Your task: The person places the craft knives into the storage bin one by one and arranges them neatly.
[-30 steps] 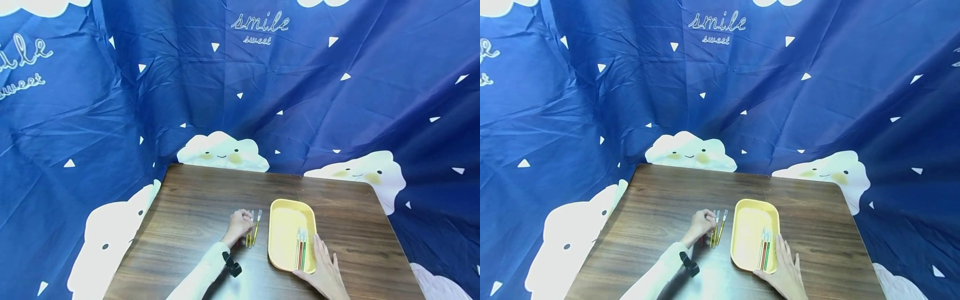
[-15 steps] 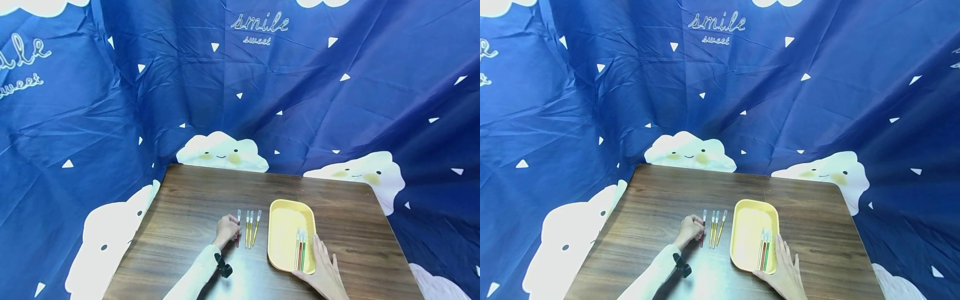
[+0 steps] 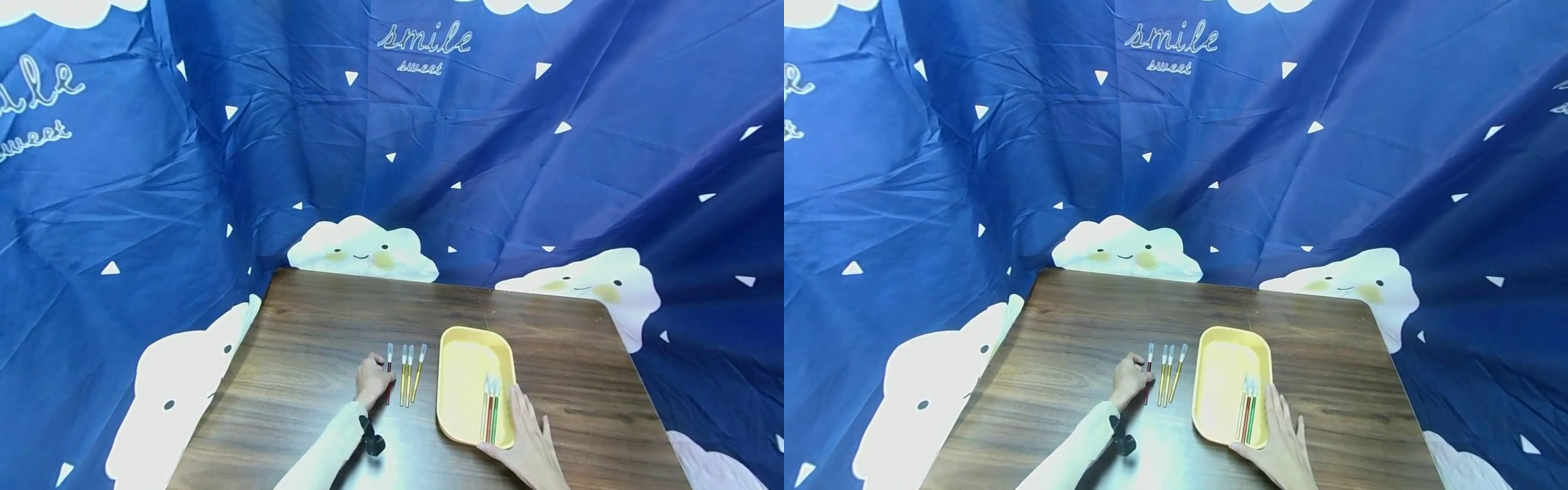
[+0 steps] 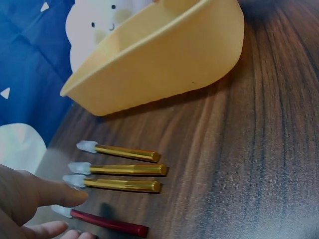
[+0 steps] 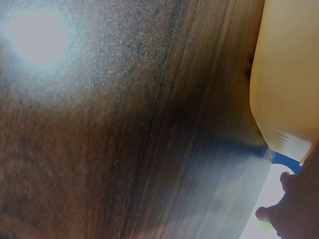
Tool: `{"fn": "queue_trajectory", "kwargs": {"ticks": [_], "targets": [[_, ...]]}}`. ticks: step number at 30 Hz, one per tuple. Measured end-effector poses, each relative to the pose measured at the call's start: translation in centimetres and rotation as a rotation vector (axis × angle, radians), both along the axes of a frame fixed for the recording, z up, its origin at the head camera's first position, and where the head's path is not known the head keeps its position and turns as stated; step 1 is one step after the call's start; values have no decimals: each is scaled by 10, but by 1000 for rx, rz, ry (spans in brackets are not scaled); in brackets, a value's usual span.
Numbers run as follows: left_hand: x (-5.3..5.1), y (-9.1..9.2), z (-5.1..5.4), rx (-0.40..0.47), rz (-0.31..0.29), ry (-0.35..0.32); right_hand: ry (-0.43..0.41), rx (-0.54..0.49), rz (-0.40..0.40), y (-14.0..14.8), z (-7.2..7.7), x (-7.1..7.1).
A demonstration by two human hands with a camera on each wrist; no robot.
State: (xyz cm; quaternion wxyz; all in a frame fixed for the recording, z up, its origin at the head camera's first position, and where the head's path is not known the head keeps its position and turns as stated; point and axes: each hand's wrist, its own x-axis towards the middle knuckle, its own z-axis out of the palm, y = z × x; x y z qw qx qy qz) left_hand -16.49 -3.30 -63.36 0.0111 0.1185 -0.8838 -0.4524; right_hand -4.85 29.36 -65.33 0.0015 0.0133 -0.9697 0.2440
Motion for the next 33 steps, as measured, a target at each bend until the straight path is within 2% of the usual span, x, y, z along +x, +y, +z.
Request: {"fn": "queue_trajectory", "kwargs": {"ticks": [3,7,12,17,24,33], "targets": [[0,2,-4,2,14,22,-10,-5,-1,0,1,0],[-1,5,-15,-25,24,56,-11,-9,-1,0,1,0],[-5,6,-24,-16,27,46,-7,-15,-1,0,1,0],[-7,5,-24,-12,26,21,-10,-24,1,-1,1,0],[-5,6,-23,-46,8,45,-6,-12,1,-1,1,1],[-3,6,-20,-51,5,33,14,-7,2,-2,2,1]]}}
